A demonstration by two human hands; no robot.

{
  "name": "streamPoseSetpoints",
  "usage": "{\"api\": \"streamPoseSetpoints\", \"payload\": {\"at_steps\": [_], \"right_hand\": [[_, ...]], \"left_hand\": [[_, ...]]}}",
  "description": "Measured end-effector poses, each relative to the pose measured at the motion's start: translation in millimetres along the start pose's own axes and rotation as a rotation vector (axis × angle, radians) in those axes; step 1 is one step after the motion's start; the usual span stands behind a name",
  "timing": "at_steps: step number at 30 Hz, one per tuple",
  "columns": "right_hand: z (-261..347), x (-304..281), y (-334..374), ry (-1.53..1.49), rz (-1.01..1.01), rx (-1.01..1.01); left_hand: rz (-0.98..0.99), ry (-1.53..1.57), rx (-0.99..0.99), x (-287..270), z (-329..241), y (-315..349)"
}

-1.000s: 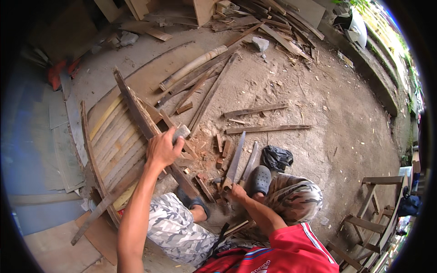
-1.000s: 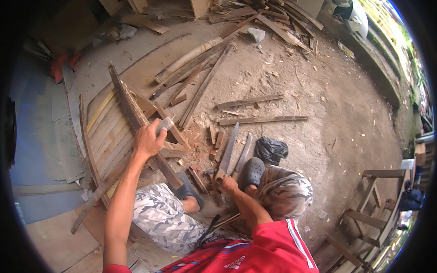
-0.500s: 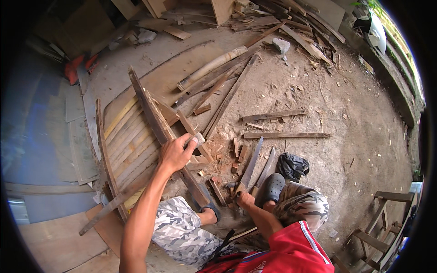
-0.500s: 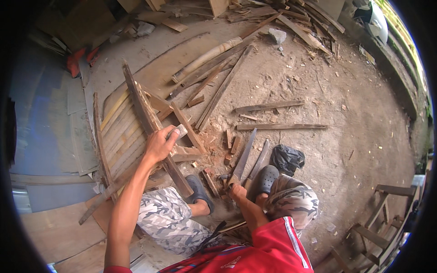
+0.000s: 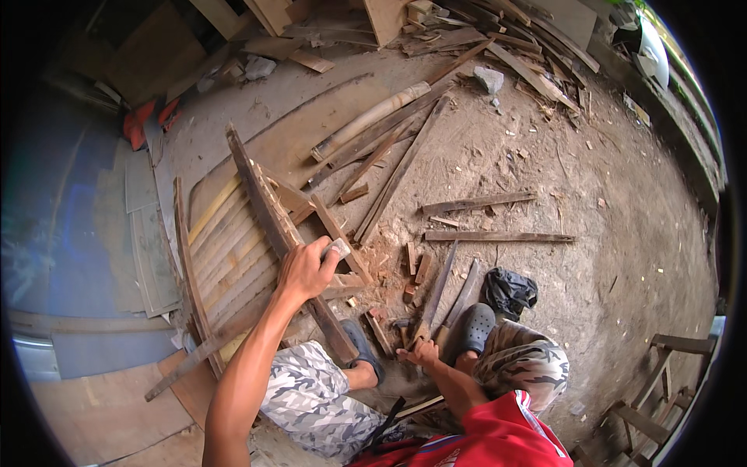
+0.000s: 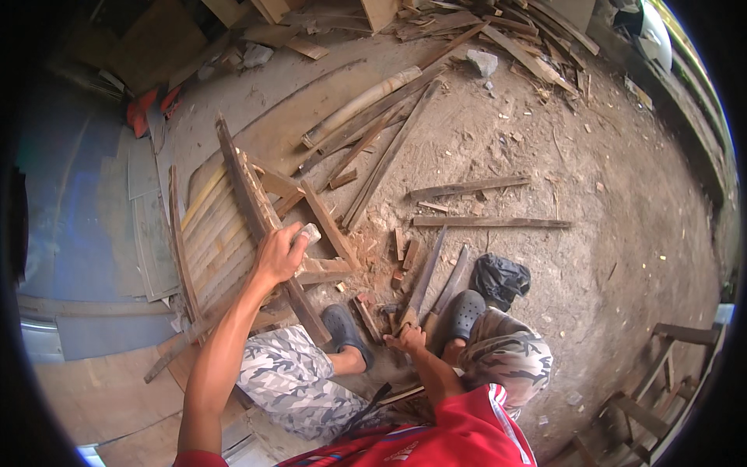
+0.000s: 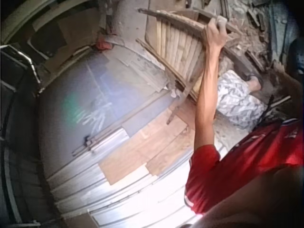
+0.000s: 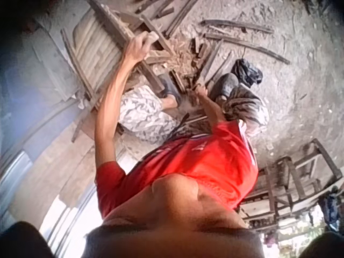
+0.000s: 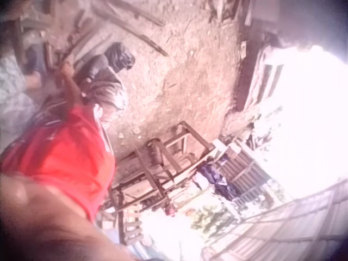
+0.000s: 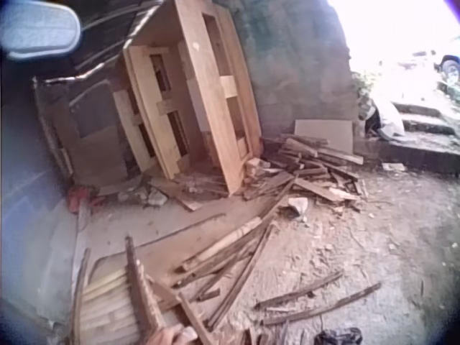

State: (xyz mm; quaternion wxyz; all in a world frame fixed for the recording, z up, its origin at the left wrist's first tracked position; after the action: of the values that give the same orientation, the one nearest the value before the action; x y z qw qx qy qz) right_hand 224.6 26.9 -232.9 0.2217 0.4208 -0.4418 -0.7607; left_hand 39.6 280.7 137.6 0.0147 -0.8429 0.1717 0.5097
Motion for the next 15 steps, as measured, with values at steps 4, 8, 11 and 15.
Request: {"api": "streamPoseSetpoints", "payload": {"at_steps": [4,8,11,15], "right_hand": [[1.9,-9.4,17.5,-0.124,-0.292,-0.043],[-0.2,-13.6,30.1,-0.309,-0.375,-0.050],[11.1,-37.7,65.3,-0.620,-0.299,0.067],[7.7,-63.6,92.4,-0.761,-0.355,0.094]], "left_hand": [[-0.019,-0.016,0.000,0.0,2.0,-0.1],[-0.040,-0.024,0.020,5.4,11.7,-3.7],[-0.035,0.076,-0.012,7.8,22.7,-5.4],[-0.078,0.060,-0.044,8.1,21.3,-6.5]]}}
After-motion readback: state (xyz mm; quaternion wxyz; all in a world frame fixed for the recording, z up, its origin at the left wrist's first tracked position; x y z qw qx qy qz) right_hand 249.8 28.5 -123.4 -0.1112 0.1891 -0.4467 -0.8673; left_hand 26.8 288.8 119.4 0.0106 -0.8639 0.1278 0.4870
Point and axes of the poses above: each hand's wrist, its own y-axis away from the middle knuckle, its own x-axis out of the palm, z = x × y, the point moved 2 cm from there along -y, towards the middle knuckle, and after that the axes turned 5 degrees about x, right-handed, at the moved point
